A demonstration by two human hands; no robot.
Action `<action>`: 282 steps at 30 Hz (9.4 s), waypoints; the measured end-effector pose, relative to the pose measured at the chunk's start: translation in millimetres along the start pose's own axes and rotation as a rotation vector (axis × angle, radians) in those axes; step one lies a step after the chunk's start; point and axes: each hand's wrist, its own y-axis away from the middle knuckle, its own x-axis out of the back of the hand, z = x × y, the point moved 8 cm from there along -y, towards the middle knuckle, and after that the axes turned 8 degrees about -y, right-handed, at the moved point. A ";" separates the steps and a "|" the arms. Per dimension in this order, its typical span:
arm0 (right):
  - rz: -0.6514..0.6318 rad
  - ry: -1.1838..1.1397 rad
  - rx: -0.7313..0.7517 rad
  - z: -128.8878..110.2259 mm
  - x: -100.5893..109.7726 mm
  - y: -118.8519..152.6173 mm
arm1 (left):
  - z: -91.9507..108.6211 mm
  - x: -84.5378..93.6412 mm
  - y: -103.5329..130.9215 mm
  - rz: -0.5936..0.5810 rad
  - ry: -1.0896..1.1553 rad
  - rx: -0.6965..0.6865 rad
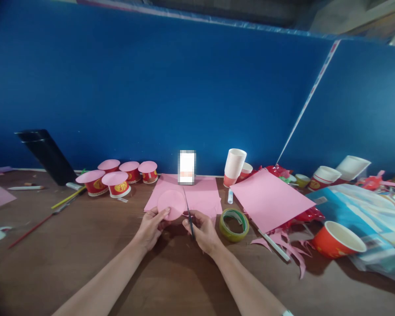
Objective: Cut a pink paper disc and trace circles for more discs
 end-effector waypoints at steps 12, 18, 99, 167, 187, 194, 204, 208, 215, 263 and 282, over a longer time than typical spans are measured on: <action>0.012 0.025 -0.002 -1.4 0.8 -0.2 | -1.9 -1.1 -1.1 -0.024 -0.003 -0.008; 0.020 0.018 -0.006 2.4 2.2 -0.8 | -2.1 -1.7 -1.0 -0.027 -0.005 -0.007; 0.032 0.020 0.009 2.6 -0.1 -1.1 | -6.2 0.1 -2.8 -0.029 0.007 -0.020; 0.000 0.102 0.022 1.0 -3.5 1.9 | -11.5 -7.0 3.4 -0.022 0.010 0.039; 0.022 0.149 0.016 2.5 -1.2 0.0 | -5.3 -8.7 8.3 -0.010 -0.027 0.046; 0.047 0.110 0.003 7.7 2.1 -1.5 | -11.6 -6.4 3.2 -0.031 -0.016 0.041; 0.079 0.049 -0.002 3.9 2.1 -2.5 | -6.8 -7.7 1.6 -0.072 0.069 -0.029; 0.096 0.026 0.005 -1.7 1.4 -2.6 | -6.3 -8.5 2.0 -0.101 0.074 -0.025; 0.141 0.007 -0.037 -5.1 5.2 -2.0 | -1.0 -10.8 3.9 -0.143 0.110 -0.030; -0.055 0.097 -0.021 5.8 -7.2 2.2 | 0.2 -1.4 -0.6 -0.085 0.034 -0.010; -0.054 0.053 -0.028 2.4 -5.8 3.3 | -0.7 -1.5 0.3 -0.064 0.038 -0.001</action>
